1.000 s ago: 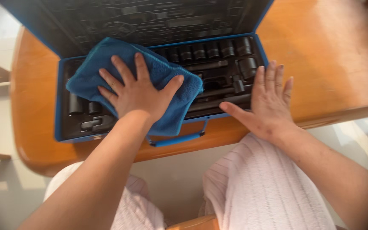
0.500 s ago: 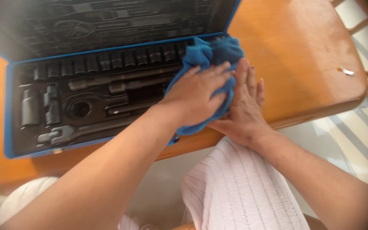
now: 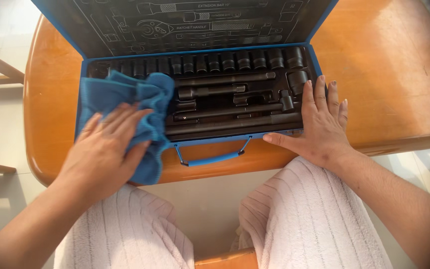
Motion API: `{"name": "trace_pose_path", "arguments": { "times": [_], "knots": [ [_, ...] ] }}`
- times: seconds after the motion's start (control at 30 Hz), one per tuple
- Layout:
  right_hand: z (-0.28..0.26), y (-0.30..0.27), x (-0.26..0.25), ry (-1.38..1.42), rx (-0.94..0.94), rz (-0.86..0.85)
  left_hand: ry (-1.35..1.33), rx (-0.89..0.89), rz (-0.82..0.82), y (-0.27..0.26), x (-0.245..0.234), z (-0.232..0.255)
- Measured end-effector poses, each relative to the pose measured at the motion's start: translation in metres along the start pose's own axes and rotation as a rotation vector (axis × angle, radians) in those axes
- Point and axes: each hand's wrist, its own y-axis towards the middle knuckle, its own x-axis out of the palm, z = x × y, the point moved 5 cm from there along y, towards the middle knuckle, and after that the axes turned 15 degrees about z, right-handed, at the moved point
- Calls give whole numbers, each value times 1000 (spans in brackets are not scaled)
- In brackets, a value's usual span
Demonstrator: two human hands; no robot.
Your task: The person opens a blue toolbox and wipes its interior and several tools with a blue cloth. They remove a ratchet handle, extension bar, and socket, wipe each with the cloth, and place them on the table. The person continues wiping additional tools from the set.
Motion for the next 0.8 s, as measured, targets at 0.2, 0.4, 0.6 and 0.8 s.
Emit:
{"name": "trace_pose_path", "arguments": {
  "times": [0.2, 0.4, 0.6, 0.8],
  "knots": [
    [-2, 1, -1, -28, 8, -28, 64, -322, 132, 7, 16, -29],
    [-2, 2, -1, -53, 10, -45, 78, -601, 261, 71, 57, -6],
    [2, 3, 3, -74, 14, -42, -104, -110, 164, 61, 93, 148],
    [0, 1, -3, -72, 83, -87, -229, 77, 29, 28, 76, 157]
  ]
}}
